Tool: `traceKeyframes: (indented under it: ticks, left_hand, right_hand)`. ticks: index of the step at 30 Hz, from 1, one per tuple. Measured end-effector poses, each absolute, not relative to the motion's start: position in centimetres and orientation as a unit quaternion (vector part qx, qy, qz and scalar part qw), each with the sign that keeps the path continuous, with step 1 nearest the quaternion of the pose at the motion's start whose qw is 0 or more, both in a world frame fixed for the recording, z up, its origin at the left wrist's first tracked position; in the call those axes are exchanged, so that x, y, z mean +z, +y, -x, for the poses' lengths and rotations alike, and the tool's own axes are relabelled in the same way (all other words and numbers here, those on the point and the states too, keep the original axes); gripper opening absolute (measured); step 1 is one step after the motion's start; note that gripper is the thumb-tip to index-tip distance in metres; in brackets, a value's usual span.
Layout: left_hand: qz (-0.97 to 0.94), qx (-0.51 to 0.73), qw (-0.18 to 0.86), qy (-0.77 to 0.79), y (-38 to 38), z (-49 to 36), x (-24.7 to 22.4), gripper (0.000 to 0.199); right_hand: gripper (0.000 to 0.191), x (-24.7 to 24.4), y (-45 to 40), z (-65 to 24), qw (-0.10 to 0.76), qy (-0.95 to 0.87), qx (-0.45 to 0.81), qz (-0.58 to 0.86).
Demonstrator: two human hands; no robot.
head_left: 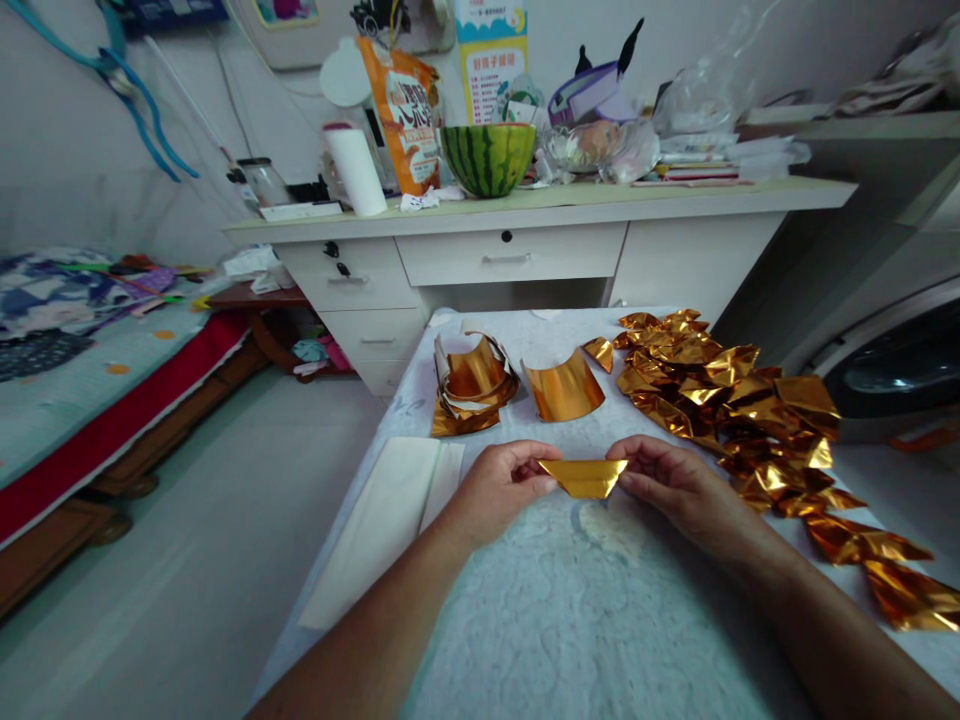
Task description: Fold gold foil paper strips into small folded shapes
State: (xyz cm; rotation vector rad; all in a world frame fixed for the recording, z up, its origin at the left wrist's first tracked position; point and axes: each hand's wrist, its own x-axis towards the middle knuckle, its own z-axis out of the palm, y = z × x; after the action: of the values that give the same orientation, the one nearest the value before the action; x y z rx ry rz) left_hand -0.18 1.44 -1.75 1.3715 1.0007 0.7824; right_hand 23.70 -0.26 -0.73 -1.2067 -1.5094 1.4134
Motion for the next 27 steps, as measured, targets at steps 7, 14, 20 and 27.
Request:
traceKeyframes:
  ticks: [7,14,20,27]
  left_hand:
    - [-0.586,0.331,0.608,0.421,1.4,0.24,-1.7,0.032]
    - [-0.575,0.335,0.631,0.399,1.33,0.11,-1.5,0.033]
    - [-0.568,0.338,0.636,0.397,1.23,0.04,-1.44,0.032]
    - [-0.583,0.328,0.618,0.412,1.15,0.08,-1.53,0.031]
  right_hand:
    - [0.036,-0.44,-0.15,-23.77,0.357,-0.576,0.573,0.461]
    - [0.036,-0.13,-0.07,-23.84,0.346,-0.556,0.608,0.448]
    - [0.035,-0.15,-0.11,-24.01,0.345,-0.557,0.612,0.443]
    - [0.034,-0.16,-0.24,-24.04,0.35,-0.56,0.603,0.447]
